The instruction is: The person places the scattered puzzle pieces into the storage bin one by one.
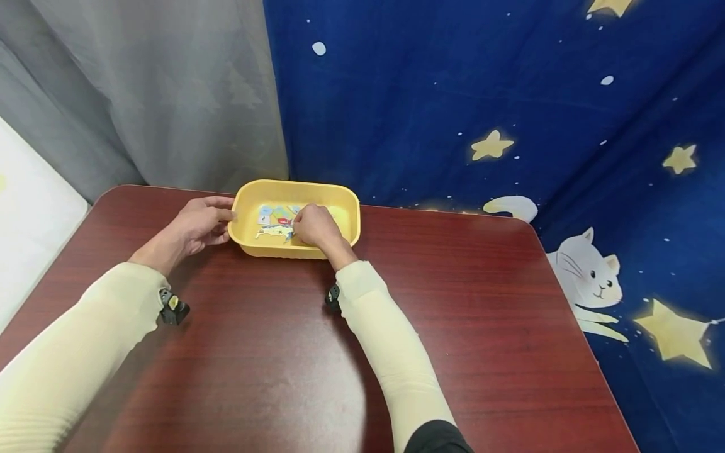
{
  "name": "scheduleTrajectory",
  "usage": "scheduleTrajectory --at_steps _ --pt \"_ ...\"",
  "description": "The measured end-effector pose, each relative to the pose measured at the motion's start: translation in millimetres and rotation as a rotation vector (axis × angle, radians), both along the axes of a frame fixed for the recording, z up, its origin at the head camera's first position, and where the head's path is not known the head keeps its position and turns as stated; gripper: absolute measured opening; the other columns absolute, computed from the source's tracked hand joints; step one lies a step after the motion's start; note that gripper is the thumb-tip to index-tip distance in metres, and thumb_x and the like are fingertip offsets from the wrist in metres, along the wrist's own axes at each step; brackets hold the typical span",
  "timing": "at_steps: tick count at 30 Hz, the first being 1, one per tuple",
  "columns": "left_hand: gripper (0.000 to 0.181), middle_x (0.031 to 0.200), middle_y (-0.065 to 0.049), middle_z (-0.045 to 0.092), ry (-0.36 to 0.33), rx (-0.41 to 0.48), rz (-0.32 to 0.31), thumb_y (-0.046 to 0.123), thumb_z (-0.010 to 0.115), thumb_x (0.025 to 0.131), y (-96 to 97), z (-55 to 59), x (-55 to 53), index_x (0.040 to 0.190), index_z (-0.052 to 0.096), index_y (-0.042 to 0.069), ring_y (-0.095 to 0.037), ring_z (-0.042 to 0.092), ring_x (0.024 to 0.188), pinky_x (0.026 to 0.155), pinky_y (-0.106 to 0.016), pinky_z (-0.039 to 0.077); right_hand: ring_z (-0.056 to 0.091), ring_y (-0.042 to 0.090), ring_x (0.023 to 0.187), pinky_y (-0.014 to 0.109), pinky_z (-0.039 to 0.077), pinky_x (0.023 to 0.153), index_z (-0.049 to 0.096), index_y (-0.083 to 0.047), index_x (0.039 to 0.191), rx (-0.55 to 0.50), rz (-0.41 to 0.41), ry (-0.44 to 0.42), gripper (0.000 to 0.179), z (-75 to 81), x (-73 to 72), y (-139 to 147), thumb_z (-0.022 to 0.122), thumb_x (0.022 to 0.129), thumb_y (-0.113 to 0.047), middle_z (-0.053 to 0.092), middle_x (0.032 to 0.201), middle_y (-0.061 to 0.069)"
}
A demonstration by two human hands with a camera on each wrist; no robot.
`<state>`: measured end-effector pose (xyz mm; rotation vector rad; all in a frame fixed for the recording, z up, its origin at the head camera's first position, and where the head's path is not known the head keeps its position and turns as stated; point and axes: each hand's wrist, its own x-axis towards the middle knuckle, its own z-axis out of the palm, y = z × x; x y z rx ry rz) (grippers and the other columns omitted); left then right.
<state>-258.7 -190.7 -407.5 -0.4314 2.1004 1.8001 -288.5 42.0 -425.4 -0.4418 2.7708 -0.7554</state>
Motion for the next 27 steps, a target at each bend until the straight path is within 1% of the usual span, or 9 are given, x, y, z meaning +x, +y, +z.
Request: scheduleTrajectory --at_steps 5,10,15,18,22,25,27 --pt "0.048 0.09 -0.007 0.053 0.003 0.0 0.0 0.015 0.05 0.1 1.1 2.2 0.6 0.146 0.039 0.011 -0.008 0.052 0.058 0.055 -0.02 0.053 0.062 0.011 0.068 0.021 0.046 0.068 0.075 -0.013 0.099 0.003 -0.008 0.002 0.019 1.6 0.7 1.1 0.058 0.094 -0.019 0.069 0.071 0.001" --pt "0.049 0.09 -0.007 0.053 -0.002 -0.001 -0.006 0.016 0.05 0.1 0.5 3.7 1.9 0.147 0.038 0.011 -0.008 0.052 0.059 0.056 -0.02 0.054 0.061 0.01 0.066 0.021 0.045 0.067 0.075 -0.011 0.098 -0.012 -0.008 0.007 0.02 2.3 0.9 1.4 0.057 0.094 -0.019 0.069 0.072 0.002" --pt "0.049 0.087 -0.005 0.053 -0.005 0.008 -0.009 0.016 0.051 0.1 -1.0 4.0 2.9 0.147 0.039 0.011 -0.009 0.052 0.059 0.057 -0.02 0.053 0.06 0.012 0.061 0.021 0.044 0.059 0.076 -0.008 0.093 -0.106 -0.05 0.012 0.022 4.3 1.2 2.3 0.056 0.094 -0.017 0.069 0.071 0.005" --pt "0.049 0.087 -0.005 0.052 -0.009 0.011 -0.012 0.016 0.051 0.1 -1.3 3.9 3.3 0.147 0.039 0.011 -0.009 0.051 0.06 0.057 -0.019 0.053 0.065 0.017 0.064 0.021 0.047 0.056 0.075 -0.005 0.095 -0.197 -0.094 -0.029 0.023 5.2 0.7 3.5 0.056 0.094 -0.017 0.071 0.076 0.009" --pt "0.048 0.084 -0.003 0.054 -0.025 0.021 -0.013 0.017 0.051 0.1 -1.5 3.9 3.1 0.147 0.04 0.011 -0.008 0.051 0.059 0.058 -0.019 0.053 0.07 0.021 0.074 0.021 0.052 0.057 0.074 -0.004 0.102 -0.284 -0.159 -0.105 0.024 6.1 -2.0 7.4 0.057 0.095 -0.019 0.072 0.085 0.012" --pt "0.048 0.081 -0.002 0.055 -0.046 0.035 -0.008 0.019 0.052 0.1 -2.6 3.4 3.1 0.145 0.041 0.009 -0.008 0.052 0.058 0.058 -0.019 0.053 0.07 0.022 0.078 0.022 0.055 0.061 0.072 -0.003 0.107 -0.322 -0.197 -0.131 0.025 8.1 -3.8 11.7 0.057 0.096 -0.02 0.071 0.091 0.012" --pt "0.047 0.081 -0.001 0.055 -0.054 0.033 -0.005 0.023 0.051 0.101 -4.2 2.8 3.4 0.144 0.042 0.008 -0.008 0.053 0.059 0.058 -0.019 0.053 0.07 0.023 0.08 0.025 0.057 0.064 0.07 -0.002 0.109 -0.368 -0.219 -0.148 0.026 10.6 -4.3 14.9 0.056 0.097 -0.019 0.07 0.095 0.014"
